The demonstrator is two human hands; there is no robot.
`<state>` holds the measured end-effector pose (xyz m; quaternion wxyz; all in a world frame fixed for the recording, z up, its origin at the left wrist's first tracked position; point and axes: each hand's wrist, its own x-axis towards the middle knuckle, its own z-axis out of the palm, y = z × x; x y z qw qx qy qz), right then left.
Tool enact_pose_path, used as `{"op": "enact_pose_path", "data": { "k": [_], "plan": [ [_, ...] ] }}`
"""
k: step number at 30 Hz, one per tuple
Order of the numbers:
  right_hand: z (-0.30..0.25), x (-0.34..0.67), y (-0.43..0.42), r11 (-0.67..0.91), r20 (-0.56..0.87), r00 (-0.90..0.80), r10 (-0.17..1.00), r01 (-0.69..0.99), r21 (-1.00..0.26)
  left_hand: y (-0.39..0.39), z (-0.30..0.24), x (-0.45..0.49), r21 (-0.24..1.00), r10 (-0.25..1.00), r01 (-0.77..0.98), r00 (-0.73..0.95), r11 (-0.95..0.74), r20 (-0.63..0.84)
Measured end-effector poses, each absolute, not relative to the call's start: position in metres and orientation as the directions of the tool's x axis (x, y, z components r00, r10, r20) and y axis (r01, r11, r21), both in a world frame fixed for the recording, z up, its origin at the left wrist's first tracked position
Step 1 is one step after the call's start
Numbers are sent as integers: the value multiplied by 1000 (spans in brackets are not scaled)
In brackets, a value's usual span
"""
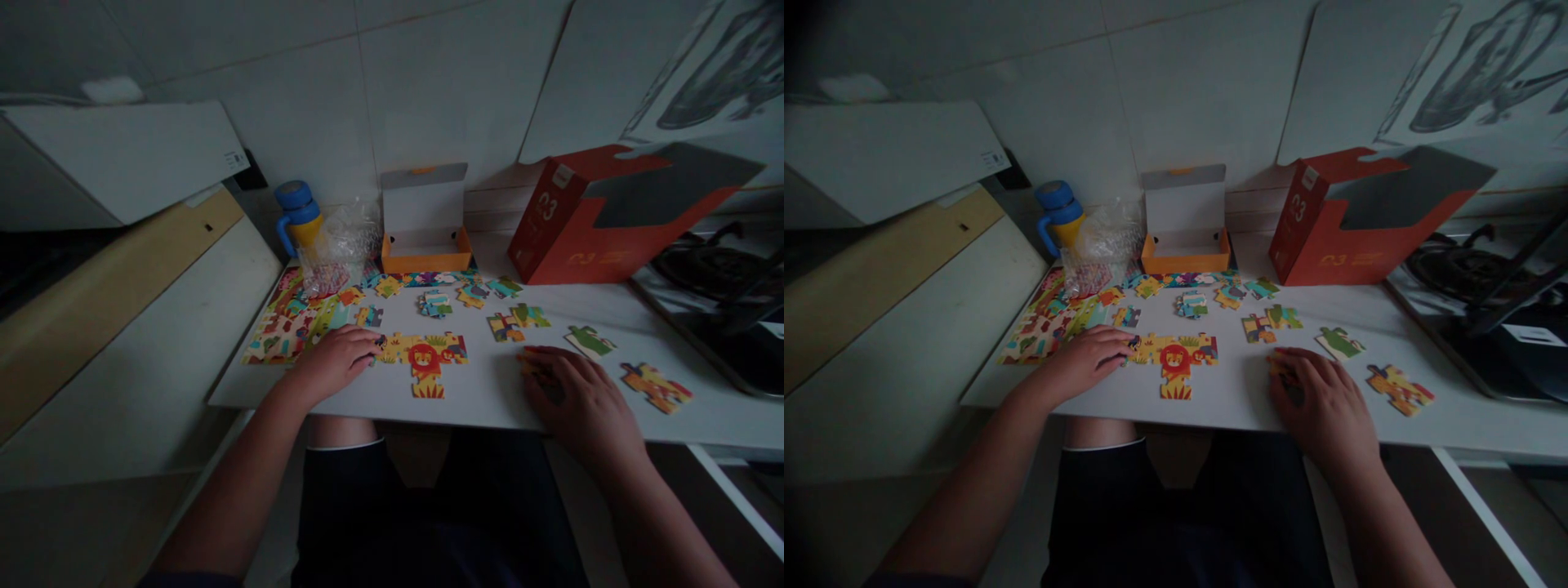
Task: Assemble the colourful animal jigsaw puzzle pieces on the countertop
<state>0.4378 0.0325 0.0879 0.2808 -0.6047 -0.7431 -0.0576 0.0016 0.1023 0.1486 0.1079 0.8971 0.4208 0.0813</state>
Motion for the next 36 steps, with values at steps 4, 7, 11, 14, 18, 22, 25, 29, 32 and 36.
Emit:
{"op": "enact_pose_path", "data": {
  "k": [4, 7, 11, 14, 18, 22, 25, 29, 32, 36],
  "plan": [
    [86, 439, 33, 250, 461, -106, 881, 932, -264, 98, 151, 7, 242, 752, 723, 657, -647, 46],
    [86, 440, 33, 243, 450, -103, 887, 932, -267, 97, 152, 9, 238, 758, 731, 652, -639, 31],
    [88, 438, 32, 238, 455, -89, 886, 930, -281, 97, 152, 6, 272, 766, 735, 643, -621, 9],
    [90, 437, 32, 238, 449, -85, 889, 925, -296, 95, 150, 3, 312, 772, 730, 636, -607, 14],
    [88, 438, 32, 238, 442, -87, 893, 924, -299, 94, 146, 0, 338, 780, 732, 625, -592, 13],
    [86, 439, 33, 232, 434, -89, 896, 929, -287, 94, 139, -2, 342, 788, 732, 614, -590, 46],
    [86, 439, 33, 240, 452, -96, 887, 932, -273, 93, 136, -2, 340, 788, 730, 612, -593, 62],
    [87, 438, 32, 244, 458, -99, 883, 932, -269, 91, 134, 0, 343, 793, 732, 606, -589, 68],
    [88, 439, 33, 237, 451, -91, 888, 931, -279, 90, 134, 2, 347, 792, 731, 607, -588, 64],
    [87, 440, 34, 246, 450, -99, 887, 928, -280, 89, 133, 3, 334, 796, 740, 602, -583, 56]
  ]
}}
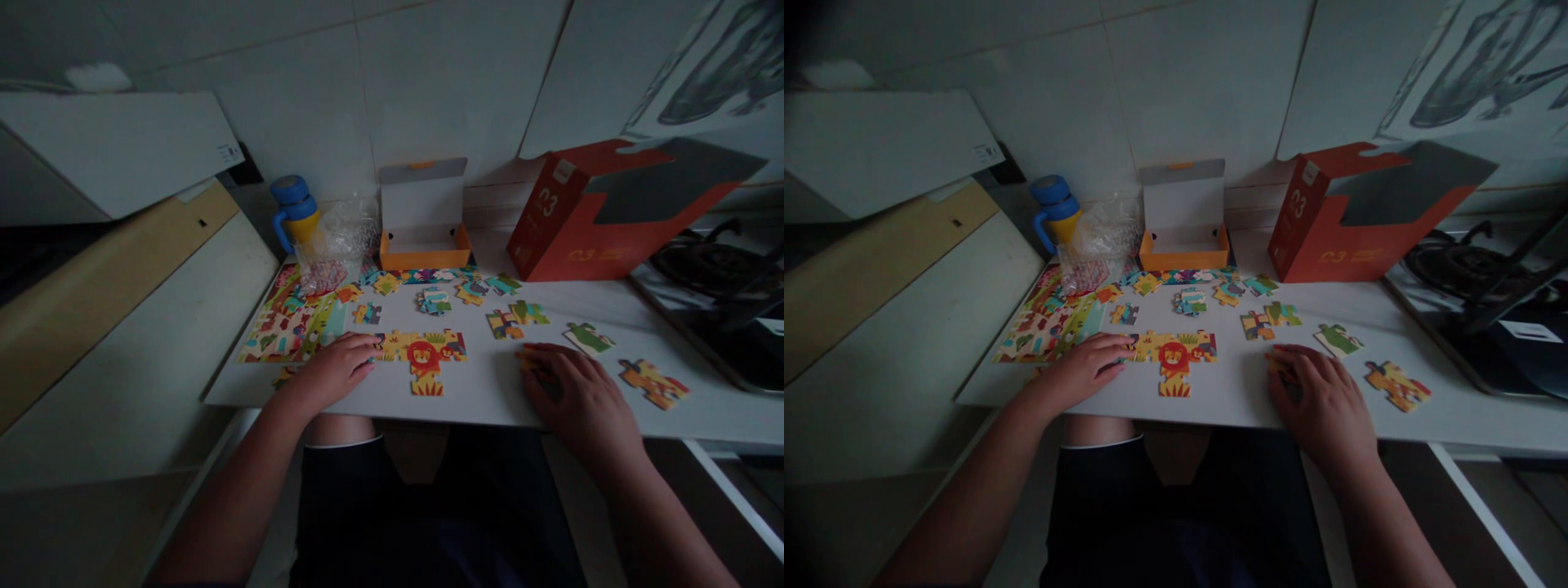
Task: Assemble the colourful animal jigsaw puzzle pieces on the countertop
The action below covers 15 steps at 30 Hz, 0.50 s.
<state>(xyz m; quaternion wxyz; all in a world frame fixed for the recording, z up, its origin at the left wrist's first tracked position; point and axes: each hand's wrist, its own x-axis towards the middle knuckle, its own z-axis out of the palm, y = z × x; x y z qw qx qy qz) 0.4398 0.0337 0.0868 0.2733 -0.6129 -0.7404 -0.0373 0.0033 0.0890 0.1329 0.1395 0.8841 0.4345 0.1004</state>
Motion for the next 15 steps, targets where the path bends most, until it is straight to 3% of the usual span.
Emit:
{"op": "enact_pose_path", "data": {
  "k": [10, 15],
  "plan": [
    [87, 438, 32, 230, 437, -85, 895, 929, -290, 84, 140, 16, 232, 799, 772, 600, -592, 41],
    [87, 438, 33, 230, 442, -87, 893, 931, -282, 85, 148, 19, 241, 808, 783, 589, -574, 13]
  ]
}}
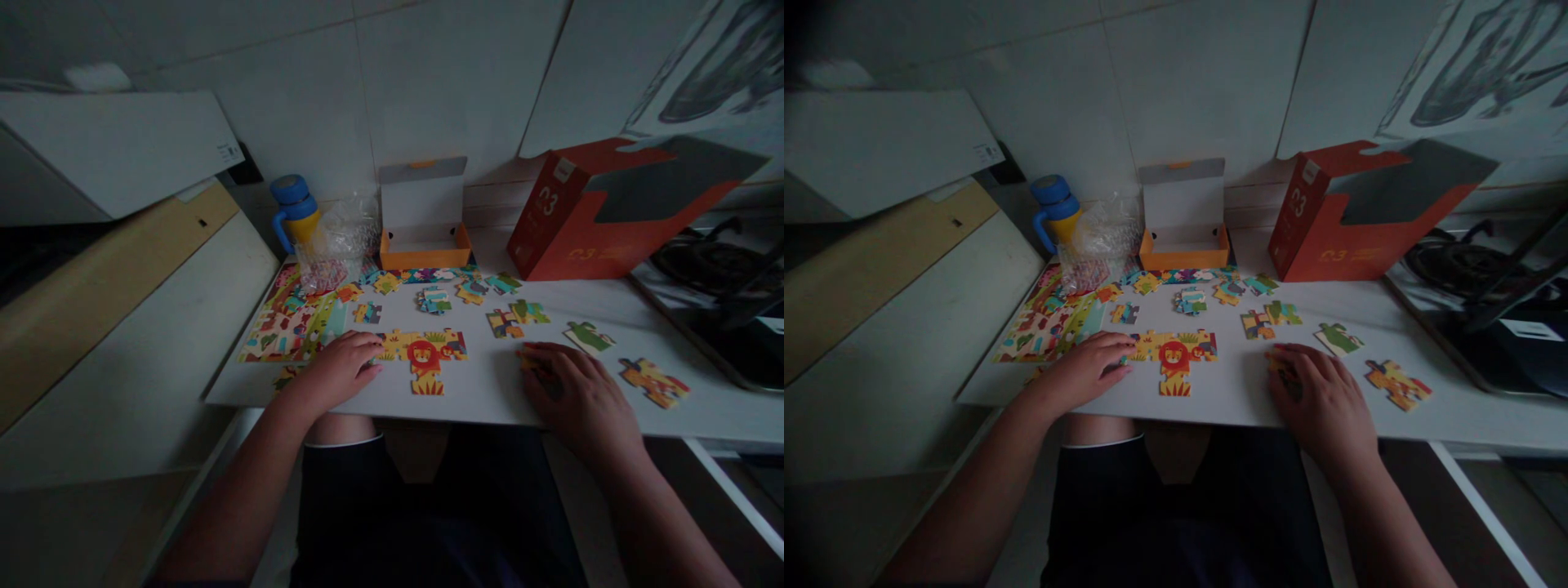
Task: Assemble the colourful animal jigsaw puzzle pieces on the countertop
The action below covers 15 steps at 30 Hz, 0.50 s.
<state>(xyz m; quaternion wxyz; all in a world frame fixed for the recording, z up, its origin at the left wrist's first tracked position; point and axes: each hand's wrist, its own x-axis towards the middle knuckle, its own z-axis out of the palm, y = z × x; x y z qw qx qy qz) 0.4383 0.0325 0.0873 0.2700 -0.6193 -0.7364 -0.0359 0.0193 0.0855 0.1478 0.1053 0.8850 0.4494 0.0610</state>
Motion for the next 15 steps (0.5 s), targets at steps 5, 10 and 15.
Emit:
{"op": "enact_pose_path", "data": {
  "k": [5, 10, 15],
  "plan": [
    [85, 439, 33, 232, 447, -88, 890, 932, -278, 107, 154, 20, 212, 862, 837, 500, -505, 78],
    [84, 440, 33, 225, 447, -88, 890, 938, -262, 143, 150, 20, 103, 914, 908, 401, -405, 63],
    [85, 438, 33, 234, 462, -99, 881, 941, -243, 166, 152, 28, 105, 899, 893, 436, -438, 48]
  ]
}}
